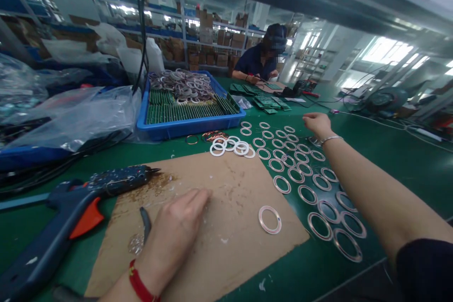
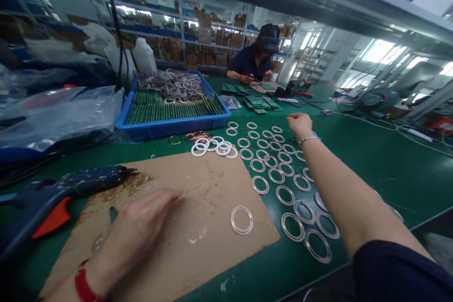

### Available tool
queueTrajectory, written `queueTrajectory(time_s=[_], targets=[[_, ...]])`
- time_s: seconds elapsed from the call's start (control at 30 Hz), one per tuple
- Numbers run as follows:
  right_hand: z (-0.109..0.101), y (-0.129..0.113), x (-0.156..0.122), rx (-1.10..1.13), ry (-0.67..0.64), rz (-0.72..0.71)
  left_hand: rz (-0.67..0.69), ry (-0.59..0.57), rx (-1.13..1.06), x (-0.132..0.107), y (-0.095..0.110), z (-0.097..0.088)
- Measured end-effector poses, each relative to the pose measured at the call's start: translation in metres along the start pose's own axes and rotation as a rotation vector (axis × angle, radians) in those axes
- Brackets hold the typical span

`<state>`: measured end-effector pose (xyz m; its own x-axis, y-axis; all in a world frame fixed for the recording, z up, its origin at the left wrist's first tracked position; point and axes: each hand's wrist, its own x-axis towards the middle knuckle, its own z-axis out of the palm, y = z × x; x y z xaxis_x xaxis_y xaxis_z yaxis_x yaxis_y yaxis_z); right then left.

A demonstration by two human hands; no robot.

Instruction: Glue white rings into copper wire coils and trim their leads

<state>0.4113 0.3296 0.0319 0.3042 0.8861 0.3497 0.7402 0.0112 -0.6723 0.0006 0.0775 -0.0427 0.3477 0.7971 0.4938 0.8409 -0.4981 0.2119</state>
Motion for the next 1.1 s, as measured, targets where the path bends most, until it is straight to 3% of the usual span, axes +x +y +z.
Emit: queueTrajectory(time_s=[0.1,0.2,0.27,0.37,0.43,0.57,0.67,0.77,0.87,0.97,1.1], targets=[[-0.024,-0.019,-0.044,-0.053,-0.031,0.000,-0.109,-0.080,0.059,0.004,0.002,-0.005],[-0.037,-0.041,-0.116,-0.050,-0.191,-0.077,-0.218,-0.226,0.182,0.009,0.003,-0.013],[-0.037,-0.055,-0.169,-0.121,-0.342,-0.209,-0.258,-0.307,0.253,0.011,0.000,-0.017],[-0.028,-0.069,-0.235,-0.240,-0.466,-0.361,-0.150,-0.202,0.314,0.010,-0.005,-0.018],[-0.020,-0.073,-0.262,-0.346,-0.494,-0.423,-0.059,-0.100,0.319,0.010,-0.008,-0.019],[-0.009,-0.071,-0.279,-0.527,-0.566,-0.390,-0.032,-0.082,0.226,0.013,-0.001,-0.019],[-0.006,-0.075,-0.277,-0.494,-0.595,-0.342,-0.009,-0.034,0.018,0.012,0.011,-0.016],[0.002,-0.087,-0.278,-0.255,-0.617,-0.314,-0.019,-0.034,-0.387,0.009,0.024,-0.010],[0.016,-0.098,-0.282,0.082,-0.702,-0.305,-0.138,-0.153,-0.719,0.006,0.034,-0.004],[0.033,-0.104,-0.284,0.371,-0.784,-0.270,-0.241,-0.209,-0.803,0.007,0.036,-0.004],[0.046,-0.111,-0.285,0.692,-0.829,-0.095,-0.365,-0.184,-0.847,0.011,0.028,-0.006]])
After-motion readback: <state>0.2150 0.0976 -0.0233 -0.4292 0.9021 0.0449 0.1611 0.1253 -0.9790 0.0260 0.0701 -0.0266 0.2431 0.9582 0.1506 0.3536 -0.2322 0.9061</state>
